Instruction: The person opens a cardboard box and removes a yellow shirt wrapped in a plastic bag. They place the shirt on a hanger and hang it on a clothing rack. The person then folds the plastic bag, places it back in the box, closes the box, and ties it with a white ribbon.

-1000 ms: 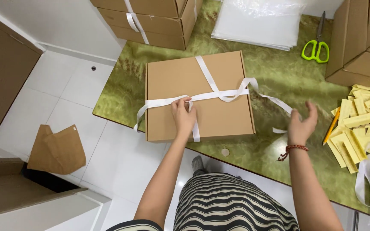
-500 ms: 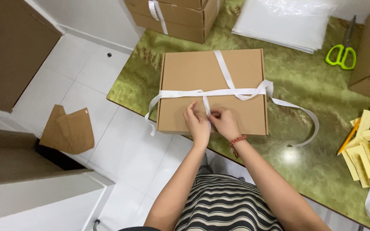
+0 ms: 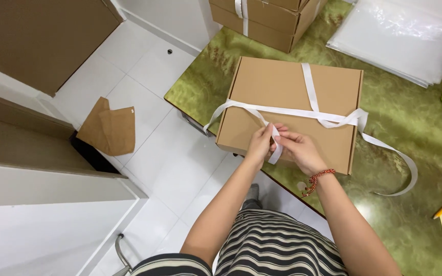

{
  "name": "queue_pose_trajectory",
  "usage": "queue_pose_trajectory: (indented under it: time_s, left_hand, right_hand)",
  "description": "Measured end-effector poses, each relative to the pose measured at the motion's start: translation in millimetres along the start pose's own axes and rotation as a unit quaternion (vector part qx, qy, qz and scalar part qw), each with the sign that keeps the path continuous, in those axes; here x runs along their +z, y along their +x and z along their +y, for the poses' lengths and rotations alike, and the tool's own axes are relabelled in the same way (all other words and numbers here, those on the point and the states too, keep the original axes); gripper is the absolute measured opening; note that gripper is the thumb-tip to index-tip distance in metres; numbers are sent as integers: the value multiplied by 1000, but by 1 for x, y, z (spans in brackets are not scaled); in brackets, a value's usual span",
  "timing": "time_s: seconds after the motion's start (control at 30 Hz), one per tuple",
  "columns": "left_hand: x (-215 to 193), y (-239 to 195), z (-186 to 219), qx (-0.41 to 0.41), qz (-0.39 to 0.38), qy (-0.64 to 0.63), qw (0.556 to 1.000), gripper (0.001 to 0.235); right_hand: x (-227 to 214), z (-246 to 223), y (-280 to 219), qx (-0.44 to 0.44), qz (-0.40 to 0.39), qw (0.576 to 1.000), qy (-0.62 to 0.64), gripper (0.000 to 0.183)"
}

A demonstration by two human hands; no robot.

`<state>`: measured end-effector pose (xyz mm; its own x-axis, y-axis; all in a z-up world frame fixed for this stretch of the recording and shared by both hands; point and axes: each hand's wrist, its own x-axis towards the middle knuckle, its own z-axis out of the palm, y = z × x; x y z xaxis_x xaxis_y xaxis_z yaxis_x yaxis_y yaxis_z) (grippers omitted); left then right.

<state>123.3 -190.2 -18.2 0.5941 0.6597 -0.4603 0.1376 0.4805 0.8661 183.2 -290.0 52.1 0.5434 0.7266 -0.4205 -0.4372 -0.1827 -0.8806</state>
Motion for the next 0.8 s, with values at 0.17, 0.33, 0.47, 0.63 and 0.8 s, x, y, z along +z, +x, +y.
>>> queue_pose_trajectory:
  time_s: [0.17, 0.33, 0.47, 0.63, 0.8]
  left_hand:
    - [21, 7, 20, -38, -82, -116, 989, 34]
    - [38, -9, 48, 10, -138, -83, 987, 40]
    - [34, 4, 56, 13, -164, -146, 975, 41]
    - [35, 12, 48, 18, -215, -109, 970, 36]
    - [67, -22, 36, 44, -306, 107, 945, 49]
  right_hand:
    - [-62, 20, 15, -4, -9, 1000, -5, 21]
    - [-95, 3, 5, -27, 0, 999, 26, 18]
    - [-110, -20, -5, -83, 1, 996, 42, 14]
    - [-132, -43, -6, -126, 42, 990, 50, 15]
    - [-140, -73, -12, -156, 134, 974, 97, 17]
